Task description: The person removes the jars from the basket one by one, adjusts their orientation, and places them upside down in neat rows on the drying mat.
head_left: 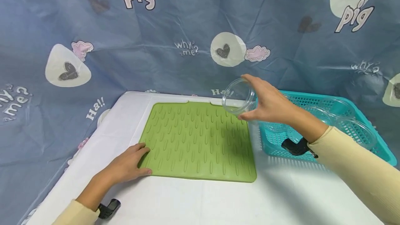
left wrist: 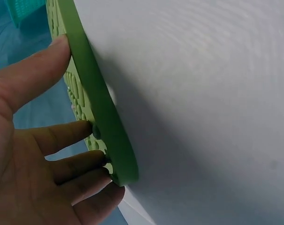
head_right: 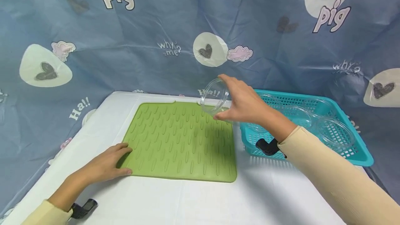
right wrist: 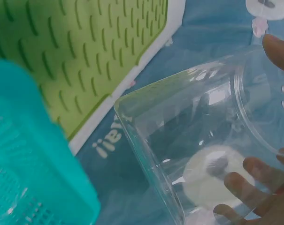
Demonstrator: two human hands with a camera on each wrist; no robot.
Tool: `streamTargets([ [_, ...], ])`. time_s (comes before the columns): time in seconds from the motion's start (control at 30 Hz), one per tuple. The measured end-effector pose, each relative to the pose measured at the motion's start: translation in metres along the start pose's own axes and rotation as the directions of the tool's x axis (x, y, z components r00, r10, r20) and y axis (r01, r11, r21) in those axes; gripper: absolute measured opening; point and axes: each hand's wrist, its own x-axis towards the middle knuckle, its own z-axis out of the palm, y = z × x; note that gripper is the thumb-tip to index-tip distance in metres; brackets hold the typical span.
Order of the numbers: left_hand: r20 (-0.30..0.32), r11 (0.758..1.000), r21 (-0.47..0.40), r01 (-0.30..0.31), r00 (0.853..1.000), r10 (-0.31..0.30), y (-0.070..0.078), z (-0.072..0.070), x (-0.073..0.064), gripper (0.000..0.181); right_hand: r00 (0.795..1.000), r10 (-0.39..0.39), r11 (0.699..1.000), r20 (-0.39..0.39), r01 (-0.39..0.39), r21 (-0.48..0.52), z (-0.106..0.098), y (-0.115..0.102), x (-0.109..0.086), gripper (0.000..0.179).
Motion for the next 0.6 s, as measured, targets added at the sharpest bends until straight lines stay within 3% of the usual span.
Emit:
streamTargets([
  [0.27,-0.008,0.999,0.031,0.015,1.0,-0.015,0.001,0.001,-0.003,0.081,0.999,-0.039,0.999,-0.015,0.04,0.03,0.021,-0.017,0.018,0.111],
  [0.4,-0.013,1.0,0.018,0.021,1.0,-0.021,0.003,0.0,-0.003,0.081,0.999,-0.05,0.999,0.005,0.05,-0.015,0.031,-0.027,0.028,0.11],
  [0.6,-0.021,1.0,0.004,0.031,0.999,-0.031,0.003,0.002,0.001,0.085,0.996,-0.091,0.993,-0.026,0.088,-0.077,0.045,-0.034,0.04,0.11],
])
